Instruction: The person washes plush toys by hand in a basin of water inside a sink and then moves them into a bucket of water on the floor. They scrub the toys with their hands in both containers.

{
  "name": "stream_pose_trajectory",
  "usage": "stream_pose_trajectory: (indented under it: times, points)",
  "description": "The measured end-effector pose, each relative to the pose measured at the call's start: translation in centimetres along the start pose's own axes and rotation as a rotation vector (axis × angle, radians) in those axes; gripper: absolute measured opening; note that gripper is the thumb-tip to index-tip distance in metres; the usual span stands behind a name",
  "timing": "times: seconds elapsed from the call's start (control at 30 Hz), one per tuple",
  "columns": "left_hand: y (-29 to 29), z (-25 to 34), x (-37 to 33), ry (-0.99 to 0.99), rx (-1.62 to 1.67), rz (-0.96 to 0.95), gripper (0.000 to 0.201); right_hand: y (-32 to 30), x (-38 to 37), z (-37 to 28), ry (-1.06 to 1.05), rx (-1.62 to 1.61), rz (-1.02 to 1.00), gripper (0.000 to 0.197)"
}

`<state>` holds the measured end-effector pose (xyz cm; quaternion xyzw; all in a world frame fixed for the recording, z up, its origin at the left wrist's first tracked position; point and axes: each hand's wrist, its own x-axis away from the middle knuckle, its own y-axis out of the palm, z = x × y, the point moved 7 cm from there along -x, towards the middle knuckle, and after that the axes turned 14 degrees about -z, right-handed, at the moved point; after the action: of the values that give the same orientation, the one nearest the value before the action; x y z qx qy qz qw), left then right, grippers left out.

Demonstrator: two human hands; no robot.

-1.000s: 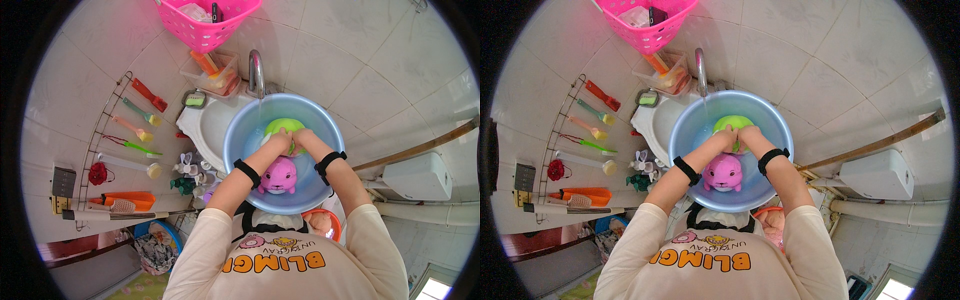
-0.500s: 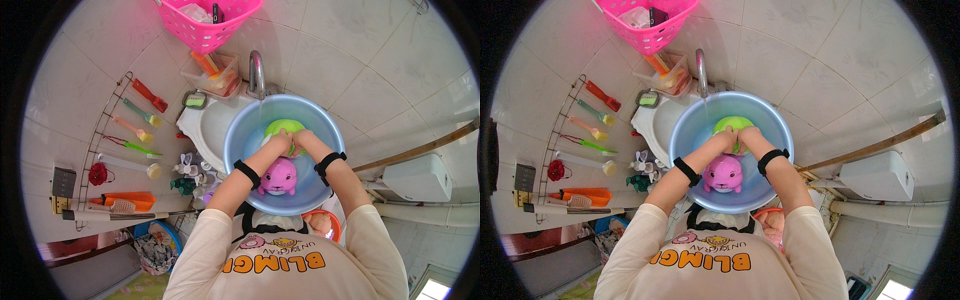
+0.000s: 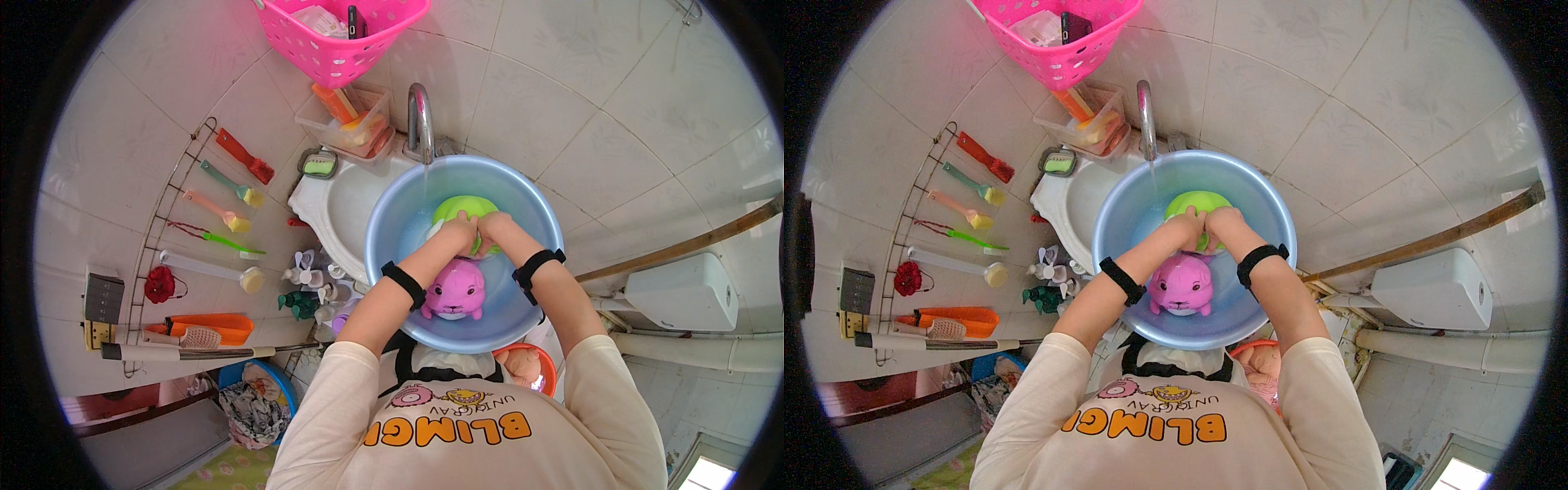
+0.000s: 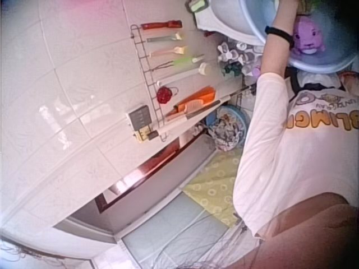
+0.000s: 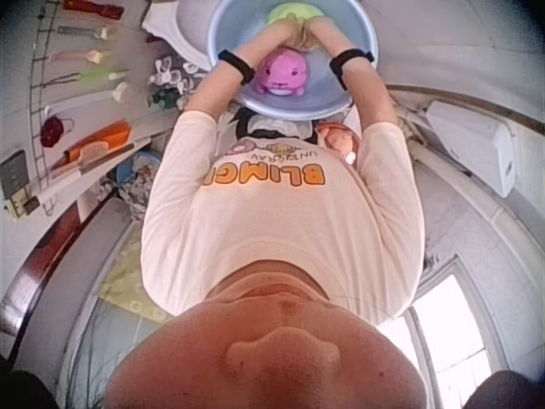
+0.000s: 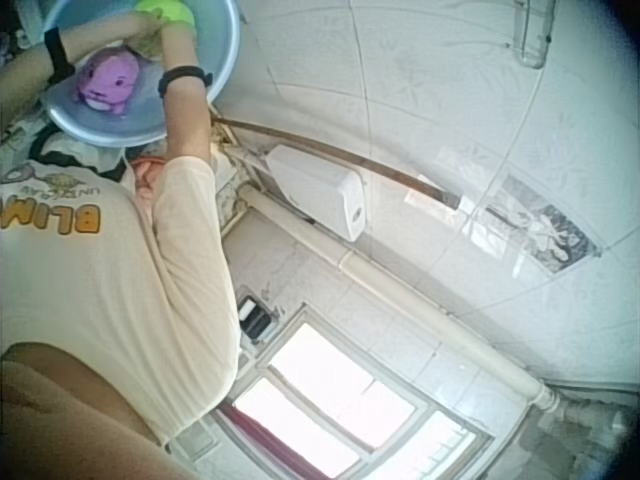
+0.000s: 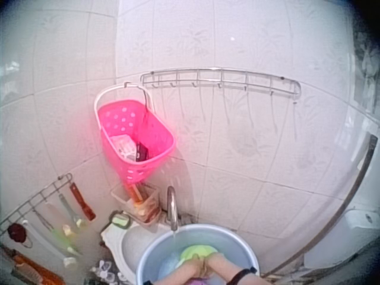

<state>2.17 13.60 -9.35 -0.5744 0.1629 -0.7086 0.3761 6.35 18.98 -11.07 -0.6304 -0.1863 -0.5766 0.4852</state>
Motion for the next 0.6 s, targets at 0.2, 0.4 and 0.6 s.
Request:
stream_pose_trajectory:
  times: [0.2, 0.4, 0.6]
  points:
    - [0.20, -0.11, -0.32, -0.001, 0.009, -0.013, 0.073, 0.23, 0.20, -0.16, 0.025, -0.023, -0.094, 0.077]
    - [0.38, -0.41, -0.76, 0.006, 0.027, -0.011, 0.072, 0.30, -0.07, -0.23, 0.021, -0.023, -0.089, 0.077]
    - [0.50, -0.60, -0.84, 0.019, 0.028, -0.012, 0.073, 0.12, 0.21, -0.51, 0.032, 0.008, -0.091, 0.081]
